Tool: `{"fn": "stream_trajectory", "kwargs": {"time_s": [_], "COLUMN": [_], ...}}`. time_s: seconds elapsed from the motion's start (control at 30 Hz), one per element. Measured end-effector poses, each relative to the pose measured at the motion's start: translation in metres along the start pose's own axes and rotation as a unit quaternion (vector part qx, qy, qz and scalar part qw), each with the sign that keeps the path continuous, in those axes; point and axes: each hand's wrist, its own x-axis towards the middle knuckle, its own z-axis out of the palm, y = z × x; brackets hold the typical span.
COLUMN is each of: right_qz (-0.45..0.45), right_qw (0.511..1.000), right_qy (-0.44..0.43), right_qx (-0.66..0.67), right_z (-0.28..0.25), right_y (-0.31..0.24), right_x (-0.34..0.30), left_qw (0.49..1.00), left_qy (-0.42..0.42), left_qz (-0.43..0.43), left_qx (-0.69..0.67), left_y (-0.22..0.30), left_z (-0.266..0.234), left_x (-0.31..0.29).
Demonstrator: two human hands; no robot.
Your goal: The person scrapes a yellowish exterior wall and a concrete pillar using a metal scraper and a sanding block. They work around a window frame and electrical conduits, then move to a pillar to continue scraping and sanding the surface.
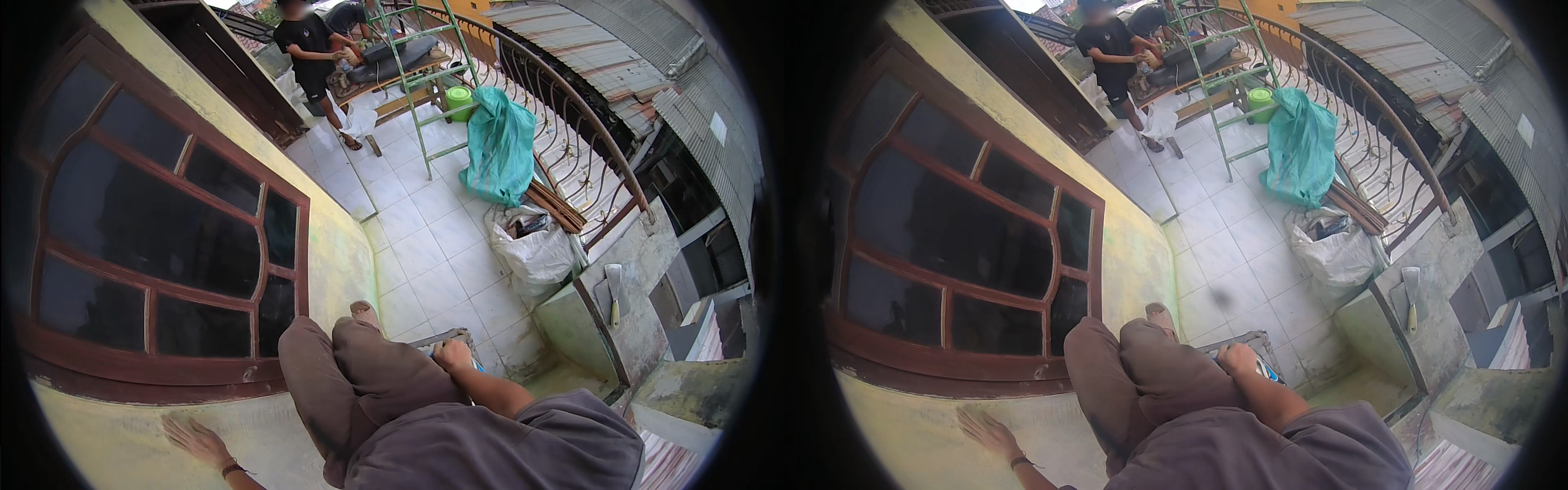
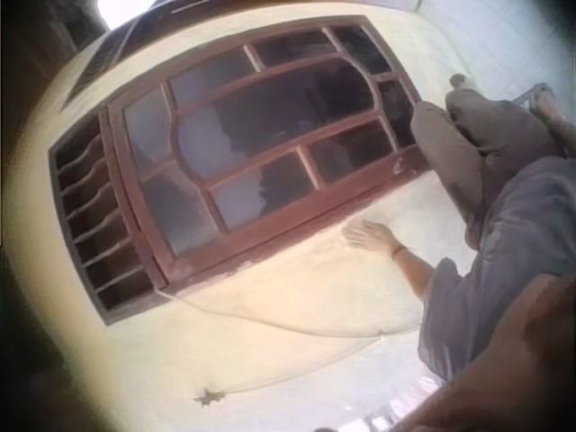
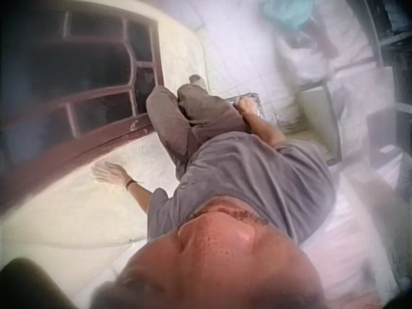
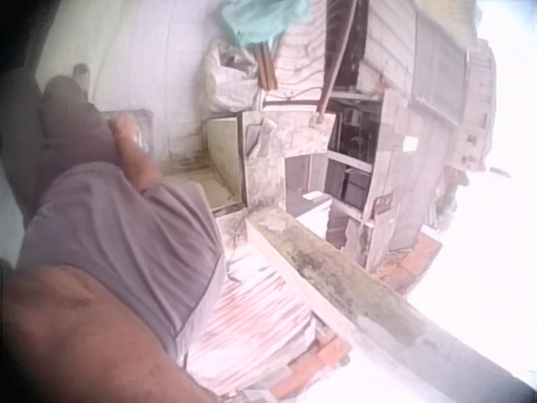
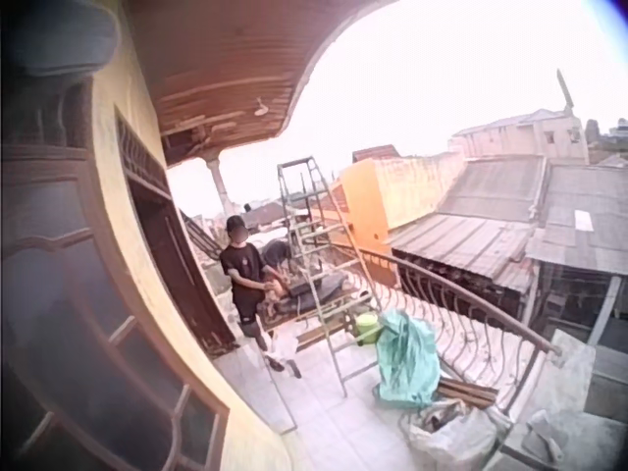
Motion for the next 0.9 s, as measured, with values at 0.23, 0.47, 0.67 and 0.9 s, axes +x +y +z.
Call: {"fn": "stream_trajectory", "kwargs": {"time_s": [0.23, 0.47, 0.67, 0.9], "right_qz": [0.022, 0.042, 0.005, 0.032], "right_qw": [0.999, 0.998, 0.997, 0.997], "right_qy": [0.012, 0.029, 0.048, 0.04], "right_qx": [-0.032, -0.048, -0.064, -0.052], "right_z": [-0.002, -0.002, 0.007, 0.011], "right_y": [-0.005, -0.011, 0.011, 0.012], "right_x": [-0.002, -0.008, 0.009, 0.011], "left_qw": [0.99, 0.896, 0.812, 0.697], "left_qy": [-0.054, -0.13, -0.222, -0.236], "left_qz": [-0.087, -0.109, -0.178, -0.079], "left_qx": [-0.097, -0.41, -0.51, -0.672], "left_y": [0.042, 0.071, 0.092, 0.183], "left_z": [-0.015, -0.02, -0.019, -0.037], "left_x": [-0.059, -0.105, -0.117, -0.073]}}
